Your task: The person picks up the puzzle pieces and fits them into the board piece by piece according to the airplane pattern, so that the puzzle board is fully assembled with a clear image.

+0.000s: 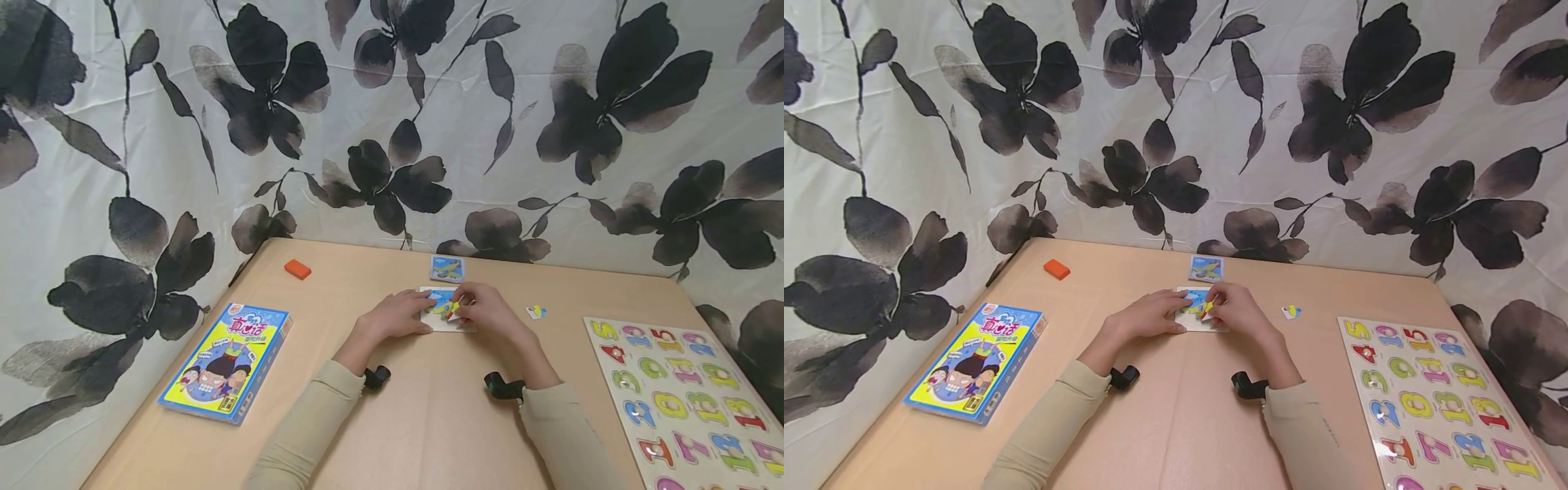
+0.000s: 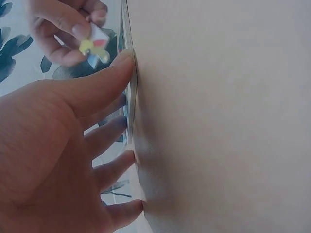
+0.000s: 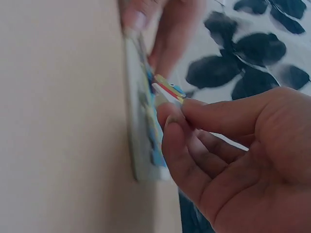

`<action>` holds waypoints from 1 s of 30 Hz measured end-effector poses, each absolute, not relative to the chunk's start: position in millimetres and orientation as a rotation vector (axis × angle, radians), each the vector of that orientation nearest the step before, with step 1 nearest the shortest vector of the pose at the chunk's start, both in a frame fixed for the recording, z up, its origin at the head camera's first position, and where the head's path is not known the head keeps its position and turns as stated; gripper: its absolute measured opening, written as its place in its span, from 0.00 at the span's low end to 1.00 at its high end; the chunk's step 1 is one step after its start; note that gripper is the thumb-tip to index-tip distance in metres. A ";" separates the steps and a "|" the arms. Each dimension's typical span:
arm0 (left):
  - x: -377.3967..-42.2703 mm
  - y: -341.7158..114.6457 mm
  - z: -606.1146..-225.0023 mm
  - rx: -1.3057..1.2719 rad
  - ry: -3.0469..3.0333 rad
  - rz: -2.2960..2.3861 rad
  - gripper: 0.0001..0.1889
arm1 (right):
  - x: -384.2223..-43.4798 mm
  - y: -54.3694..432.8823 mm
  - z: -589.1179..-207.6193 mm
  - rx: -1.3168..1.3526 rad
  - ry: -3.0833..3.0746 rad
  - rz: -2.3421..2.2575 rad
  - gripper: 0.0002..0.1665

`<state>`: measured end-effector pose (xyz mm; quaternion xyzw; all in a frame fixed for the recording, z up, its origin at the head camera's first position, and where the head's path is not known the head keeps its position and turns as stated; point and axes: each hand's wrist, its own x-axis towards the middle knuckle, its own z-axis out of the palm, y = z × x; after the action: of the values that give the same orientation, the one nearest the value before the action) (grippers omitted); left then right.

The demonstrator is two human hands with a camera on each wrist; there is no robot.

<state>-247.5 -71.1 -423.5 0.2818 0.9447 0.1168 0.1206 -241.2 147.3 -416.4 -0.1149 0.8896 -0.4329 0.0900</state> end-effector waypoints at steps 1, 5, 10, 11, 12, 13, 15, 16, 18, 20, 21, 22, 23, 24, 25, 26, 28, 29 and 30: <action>-247.8 -71.1 -423.4 0.827 2.761 0.338 0.34 | -240.9 143.9 -418.1 -0.356 2.636 -1.292 0.08; -248.4 -70.7 -423.9 0.831 2.767 0.332 0.34 | -240.4 132.6 -425.3 -0.379 2.611 -1.302 0.07; -248.5 -70.0 -424.8 0.833 2.766 0.335 0.34 | -239.1 122.7 -433.0 -0.353 2.629 -1.268 0.07; -248.4 -69.9 -424.9 0.833 2.767 0.337 0.34 | -238.9 120.9 -434.3 -0.363 2.651 -1.246 0.06; -248.3 -69.9 -425.0 0.836 2.768 0.339 0.34 | -238.5 119.0 -435.1 -0.374 2.678 -1.219 0.06; -248.2 -69.9 -424.9 0.838 2.769 0.339 0.34 | -238.3 117.1 -436.0 -0.392 2.705 -1.189 0.06; -247.7 -69.9 -424.4 0.841 2.771 0.348 0.34 | -237.7 113.6 -437.3 -0.414 2.751 -1.138 0.07; -247.5 -69.9 -424.1 0.842 2.772 0.353 0.34 | -237.4 112.2 -437.3 -0.422 2.760 -1.127 0.07; -247.4 -69.9 -423.8 0.845 2.772 0.359 0.34 | -236.5 109.9 -436.3 -0.416 2.770 -1.126 0.07; -247.1 -69.9 -423.3 0.843 2.771 0.367 0.34 | -235.7 108.6 -435.7 -0.407 2.768 -1.136 0.07; -247.0 -70.0 -423.1 0.842 2.770 0.368 0.34 | -235.4 108.2 -435.4 -0.404 2.769 -1.138 0.07; -246.9 -70.1 -422.9 0.842 2.769 0.367 0.34 | -235.4 108.1 -435.7 -0.407 2.772 -1.137 0.07; -246.7 -70.2 -422.6 0.842 2.768 0.368 0.34 | -235.5 107.9 -435.8 -0.407 2.777 -1.134 0.07; -246.4 -70.3 -422.3 0.841 2.766 0.371 0.34 | -235.6 107.7 -436.2 -0.414 2.783 -1.125 0.07; -246.2 -70.5 -421.8 0.837 2.764 0.375 0.33 | -236.0 107.7 -436.8 -0.423 2.791 -1.115 0.07; -245.9 -70.7 -421.4 0.833 2.762 0.376 0.33 | -236.4 107.7 -437.3 -0.429 2.799 -1.105 0.07; -245.7 -71.1 -421.0 0.828 2.762 0.377 0.34 | -237.6 107.9 -438.5 -0.444 2.814 -1.084 0.07; -245.6 -71.3 -421.1 0.827 2.764 0.377 0.34 | -237.9 107.7 -438.5 -0.444 2.816 -1.074 0.07; -245.4 -71.6 -421.0 0.824 2.764 0.378 0.34 | -238.3 107.7 -438.8 -0.447 2.819 -1.065 0.07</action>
<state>-245.4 -71.6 -421.0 0.2815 0.9437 0.1291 0.1162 -238.3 107.7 -438.8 -0.1465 0.9243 -0.3491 0.0477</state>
